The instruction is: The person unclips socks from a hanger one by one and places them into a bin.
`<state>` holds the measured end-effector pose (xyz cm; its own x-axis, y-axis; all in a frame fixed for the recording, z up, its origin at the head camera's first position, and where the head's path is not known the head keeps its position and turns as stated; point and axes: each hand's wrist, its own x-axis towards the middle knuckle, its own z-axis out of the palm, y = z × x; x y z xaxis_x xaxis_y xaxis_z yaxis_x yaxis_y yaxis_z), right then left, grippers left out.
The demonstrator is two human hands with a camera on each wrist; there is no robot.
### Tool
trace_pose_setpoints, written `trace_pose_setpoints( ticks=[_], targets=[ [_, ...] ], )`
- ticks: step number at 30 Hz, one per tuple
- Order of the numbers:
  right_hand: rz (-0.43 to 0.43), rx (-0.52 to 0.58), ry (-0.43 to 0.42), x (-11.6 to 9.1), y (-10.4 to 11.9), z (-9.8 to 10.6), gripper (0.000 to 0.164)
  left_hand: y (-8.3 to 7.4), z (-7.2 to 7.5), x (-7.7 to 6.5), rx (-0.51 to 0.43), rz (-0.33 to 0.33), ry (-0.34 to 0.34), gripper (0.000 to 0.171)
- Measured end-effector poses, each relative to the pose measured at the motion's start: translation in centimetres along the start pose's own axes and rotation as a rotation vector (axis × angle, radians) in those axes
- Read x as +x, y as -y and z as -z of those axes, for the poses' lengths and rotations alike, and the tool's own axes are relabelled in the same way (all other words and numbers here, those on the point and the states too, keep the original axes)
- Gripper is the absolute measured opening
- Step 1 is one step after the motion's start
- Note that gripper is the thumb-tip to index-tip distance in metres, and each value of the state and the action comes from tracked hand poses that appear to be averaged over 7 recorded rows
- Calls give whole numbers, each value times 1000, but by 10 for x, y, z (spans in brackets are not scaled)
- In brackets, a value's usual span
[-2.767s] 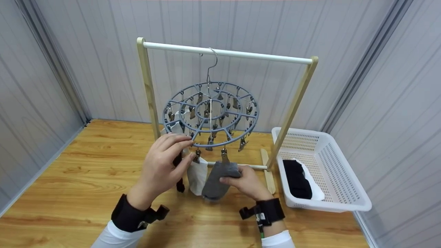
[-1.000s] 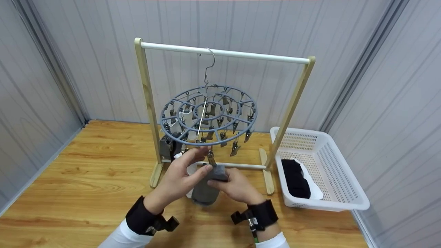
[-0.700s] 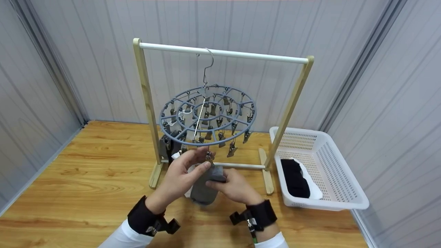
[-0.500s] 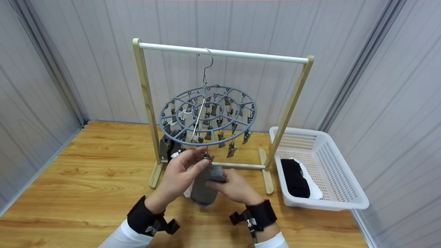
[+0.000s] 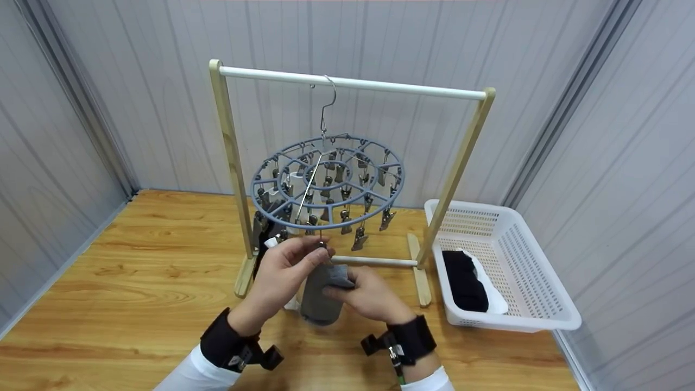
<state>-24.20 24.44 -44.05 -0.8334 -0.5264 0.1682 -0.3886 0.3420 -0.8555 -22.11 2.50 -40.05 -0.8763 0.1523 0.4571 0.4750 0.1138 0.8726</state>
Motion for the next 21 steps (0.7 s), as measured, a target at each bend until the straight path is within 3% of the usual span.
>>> trace_pose_setpoints(
  ticks=[3,10,21],
  targets=[
    [-1,0,-3,0,0,0,44,1,0,1,10,-13,-11,32],
    [-8,-20,-8,-2,1,4,38,1,0,2,-62,-13,-7,24],
    [-12,36,10,-4,3,4,33,4,2,2,-135,-58,24,19]
  ],
)
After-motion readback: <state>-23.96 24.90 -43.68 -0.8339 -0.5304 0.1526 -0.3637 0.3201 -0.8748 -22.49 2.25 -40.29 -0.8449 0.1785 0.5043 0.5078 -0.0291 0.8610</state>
